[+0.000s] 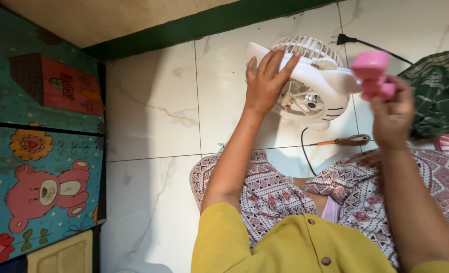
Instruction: The person wipes the exterior of a white cat-shaped electric fan with a cloth, then uses a screwdriver to loosen screws on the fan's grille. A pink bow accessory is handled briefly but not attached.
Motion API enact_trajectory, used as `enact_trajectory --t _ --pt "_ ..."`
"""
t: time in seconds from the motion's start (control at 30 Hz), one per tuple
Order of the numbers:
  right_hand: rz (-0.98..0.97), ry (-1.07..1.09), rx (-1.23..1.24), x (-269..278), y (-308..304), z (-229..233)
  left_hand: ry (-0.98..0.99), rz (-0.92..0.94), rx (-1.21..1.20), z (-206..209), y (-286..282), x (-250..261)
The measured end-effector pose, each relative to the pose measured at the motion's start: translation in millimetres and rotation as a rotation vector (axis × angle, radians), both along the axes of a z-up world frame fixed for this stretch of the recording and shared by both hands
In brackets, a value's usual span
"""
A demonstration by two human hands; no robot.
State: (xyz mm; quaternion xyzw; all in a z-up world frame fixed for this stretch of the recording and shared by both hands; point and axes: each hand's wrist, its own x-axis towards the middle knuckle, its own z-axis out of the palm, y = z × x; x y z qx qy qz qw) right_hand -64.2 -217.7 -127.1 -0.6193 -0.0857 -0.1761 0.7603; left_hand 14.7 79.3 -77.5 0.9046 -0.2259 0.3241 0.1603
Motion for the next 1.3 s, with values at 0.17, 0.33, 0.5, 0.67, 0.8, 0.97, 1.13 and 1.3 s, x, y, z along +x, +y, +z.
enact_trajectory --t 0.17,0.33,0.5,0.67,0.8,0.97,1.13,1.3 --pt "0.096 0.117 0.568 -7 -56 -17 -0.056 0.023 -0.019 -14 -3 -1" --pt "0.112 0.171 0.457 2 -50 -32 -0.11 0.033 -0.031 -25 -4 0" --pt "-0.292 0.091 -0.43 6 13 10 -0.14 0.041 -0.038 -30 -6 2" --pt "-0.198 0.05 -0.667 17 48 41 -0.124 0.049 -0.101 -23 -11 2" --pt "-0.233 0.054 -0.726 19 47 27 -0.02 -0.021 -0.219 -16 -7 2" --pt "-0.224 -0.013 -0.722 17 39 4 0.047 0.083 -0.517 -43 9 -8" --pt "-0.238 -0.089 -0.766 21 32 -10 0.657 0.441 -1.372 -132 24 6" --pt "-0.29 -0.07 -0.774 23 26 -24 1.372 0.386 -2.045 -227 2 20"
